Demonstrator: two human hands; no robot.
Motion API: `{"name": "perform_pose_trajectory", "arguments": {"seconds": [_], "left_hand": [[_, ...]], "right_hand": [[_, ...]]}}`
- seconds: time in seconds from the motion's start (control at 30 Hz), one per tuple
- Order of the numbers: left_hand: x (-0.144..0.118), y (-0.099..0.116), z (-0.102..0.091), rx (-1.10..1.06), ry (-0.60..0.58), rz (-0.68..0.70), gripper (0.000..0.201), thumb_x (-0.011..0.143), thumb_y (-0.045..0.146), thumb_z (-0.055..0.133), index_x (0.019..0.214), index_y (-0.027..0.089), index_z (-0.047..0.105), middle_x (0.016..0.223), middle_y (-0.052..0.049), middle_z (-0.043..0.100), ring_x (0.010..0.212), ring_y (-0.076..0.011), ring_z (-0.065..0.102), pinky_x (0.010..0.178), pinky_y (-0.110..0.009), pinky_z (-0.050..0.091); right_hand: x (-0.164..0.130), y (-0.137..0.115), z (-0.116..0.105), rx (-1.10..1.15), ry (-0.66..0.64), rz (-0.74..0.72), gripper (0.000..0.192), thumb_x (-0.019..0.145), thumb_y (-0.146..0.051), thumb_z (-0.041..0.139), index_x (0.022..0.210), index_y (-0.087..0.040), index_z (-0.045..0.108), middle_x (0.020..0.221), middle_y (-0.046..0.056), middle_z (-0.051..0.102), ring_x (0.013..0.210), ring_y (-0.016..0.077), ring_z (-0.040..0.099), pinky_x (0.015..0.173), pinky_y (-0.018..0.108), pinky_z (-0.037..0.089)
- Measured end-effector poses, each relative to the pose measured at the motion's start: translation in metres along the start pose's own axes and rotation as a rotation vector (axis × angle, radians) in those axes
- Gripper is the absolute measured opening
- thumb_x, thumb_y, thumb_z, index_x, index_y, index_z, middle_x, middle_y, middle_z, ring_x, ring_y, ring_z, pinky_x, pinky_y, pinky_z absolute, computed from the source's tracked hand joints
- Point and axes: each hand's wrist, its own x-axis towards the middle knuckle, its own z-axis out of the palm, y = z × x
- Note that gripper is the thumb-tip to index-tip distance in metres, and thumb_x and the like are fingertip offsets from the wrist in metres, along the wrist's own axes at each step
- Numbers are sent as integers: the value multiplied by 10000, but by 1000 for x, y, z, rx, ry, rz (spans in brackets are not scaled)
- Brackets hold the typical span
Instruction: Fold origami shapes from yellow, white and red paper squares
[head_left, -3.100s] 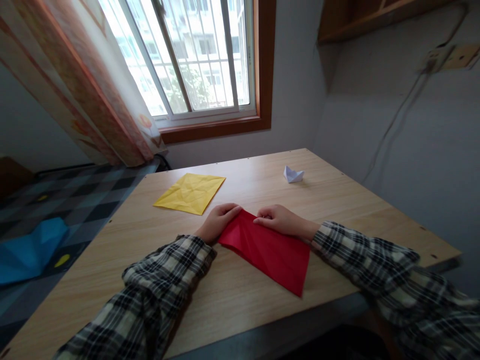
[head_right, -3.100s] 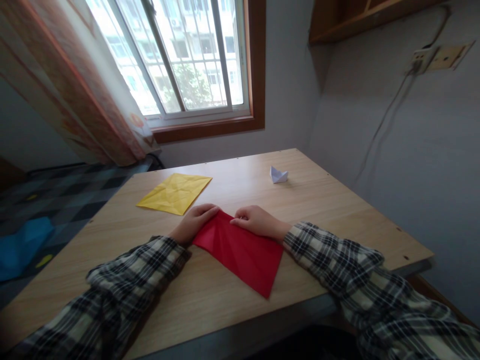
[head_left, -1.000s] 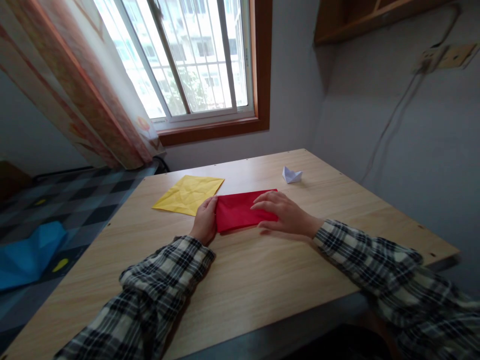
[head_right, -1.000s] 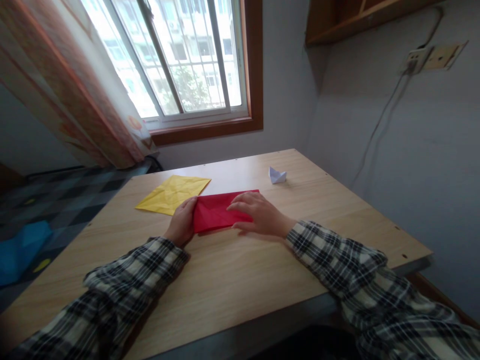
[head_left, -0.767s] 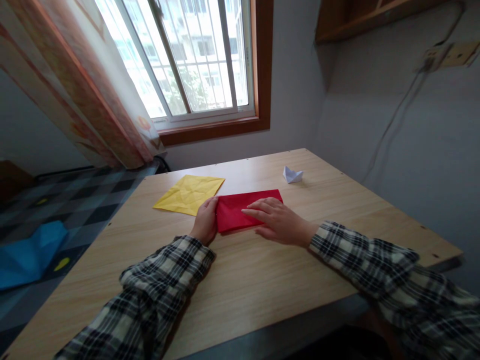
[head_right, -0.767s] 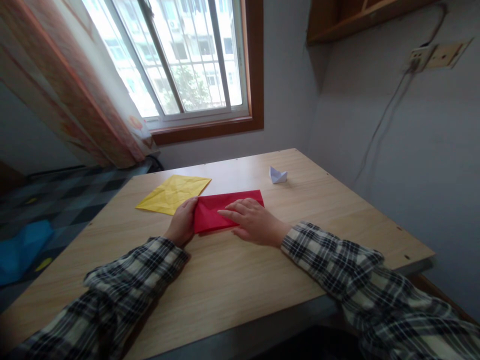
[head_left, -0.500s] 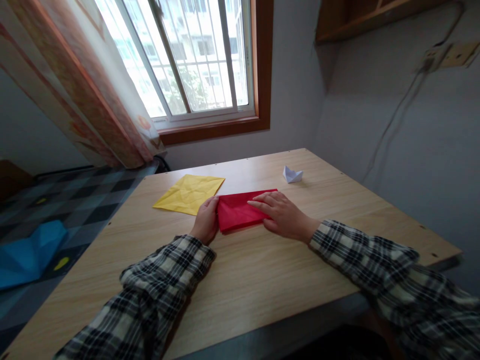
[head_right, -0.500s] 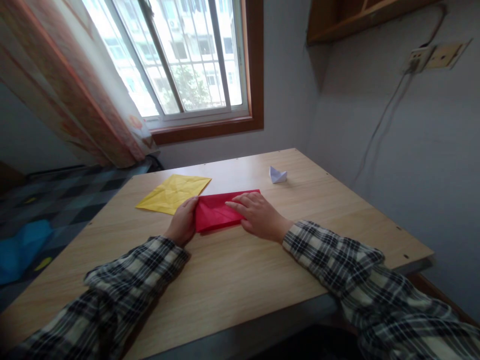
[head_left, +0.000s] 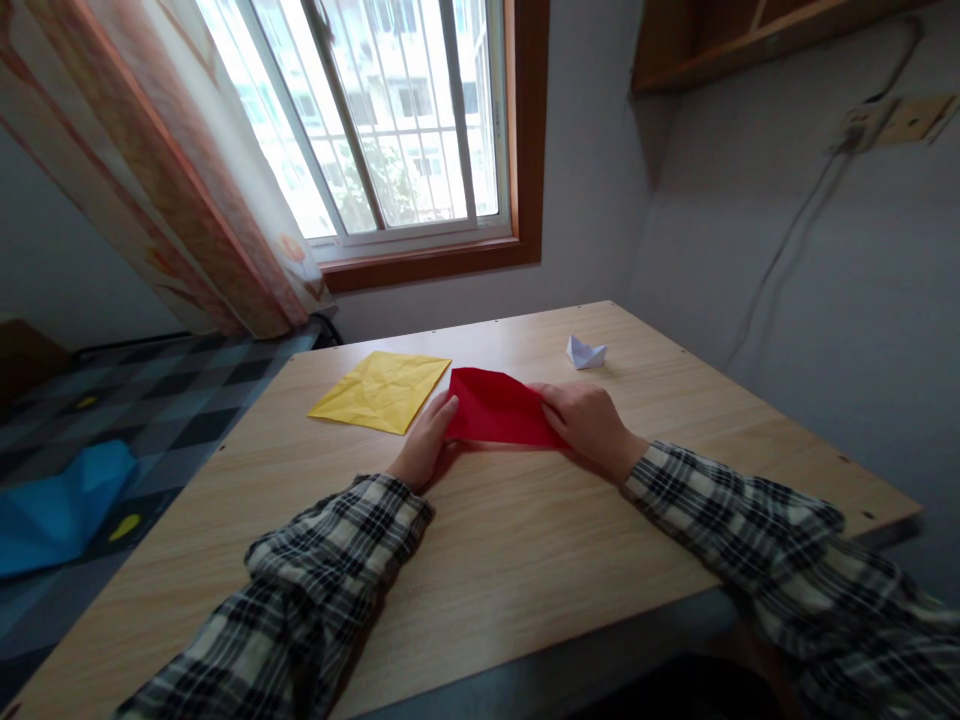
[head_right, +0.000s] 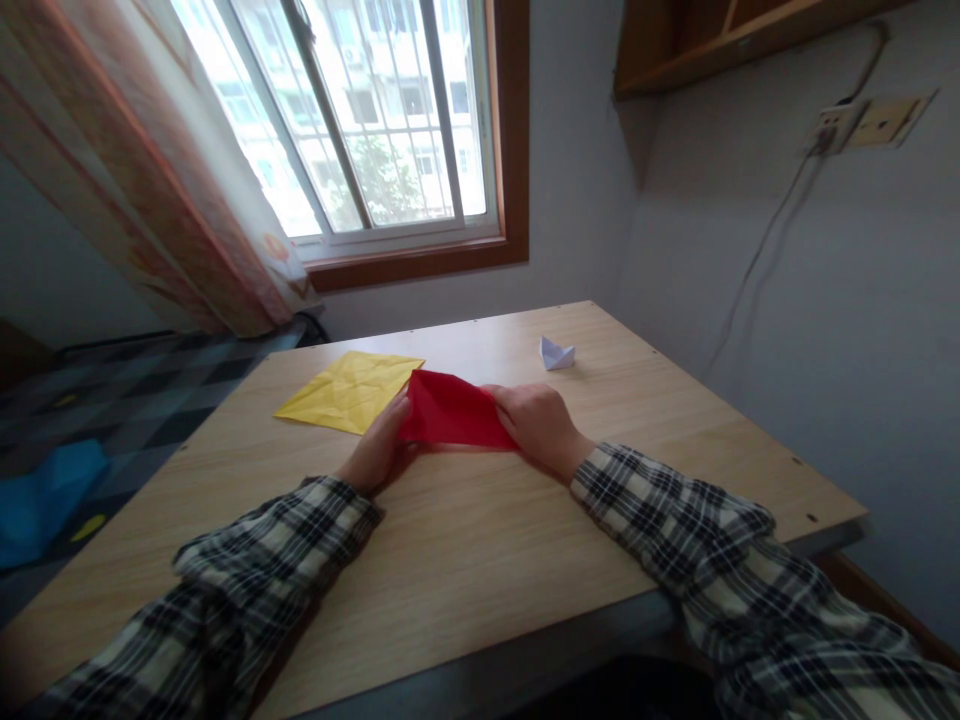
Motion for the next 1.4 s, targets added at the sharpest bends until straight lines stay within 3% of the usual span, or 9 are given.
{"name": "perform_pose_trajectory", "arguments": {"seconds": [0.2,0.43,0.63,0.73,0.83,0.93,1.13,1.3,1.4], "left_hand": [[-1,-3,-3,116,-7,-51,403,720,397,812,1023,170,674,1000,-75,719,795,-160,661,719,-284,543],[3,-3,-7,190,138,99,321,762,406,705,985,175,686,991,-54,713,812,-173,648,724,-302,528],[9,-3,-16,256,347,223,255,770,400,618,887,176,650,837,-14,672,758,-171,611,674,-278,499],[13,-9,-23,340,350,214,231,786,389,601,871,175,620,824,-22,659,774,-186,618,698,-299,517],[18,-16,-31,507,355,240,323,783,299,612,1081,178,588,1060,-84,661,965,-230,642,856,-394,539],[18,-18,-34,879,392,387,532,772,218,643,1288,187,516,1326,-150,551,1267,-303,518,1084,-525,417],[-1,-10,-15,1311,110,642,440,963,329,508,1388,218,487,1489,-125,456,1442,-287,341,1193,-529,307],[-12,-8,-3,1447,-274,552,513,986,452,473,1437,208,484,1542,-115,441,1457,-282,339,1200,-504,308],[-14,-7,-2,1475,-408,442,585,972,529,472,1464,214,469,1569,-116,413,1465,-297,337,1195,-507,308]], "right_hand": [[1,8,-4,44,183,100,379,1001,-303,434,1303,-196,637,1002,99,766,757,218,674,658,315,452],[7,15,-4,526,277,174,292,950,-327,511,1103,-161,697,1059,97,754,901,241,694,803,354,525],[10,21,3,967,119,378,306,897,-373,598,1102,-164,686,999,89,757,883,256,710,713,353,575],[8,19,6,1118,0,483,305,883,-317,614,1147,-171,658,1032,95,757,862,243,721,700,350,594],[6,19,10,1066,-66,482,310,878,-246,603,1171,-164,657,1145,114,734,959,238,712,810,361,590],[4,23,14,926,-118,453,332,867,-208,598,1184,-134,663,1215,134,708,1050,255,688,907,390,560],[5,30,19,826,-193,403,377,847,-183,602,1215,-149,672,1245,108,702,1103,261,668,975,401,525],[5,29,14,833,-247,351,376,811,-138,622,1181,-165,689,1262,101,694,1117,256,658,1000,391,516],[4,27,10,854,-272,347,372,789,-117,631,1151,-165,698,1275,115,685,1113,255,658,972,370,537]]}}
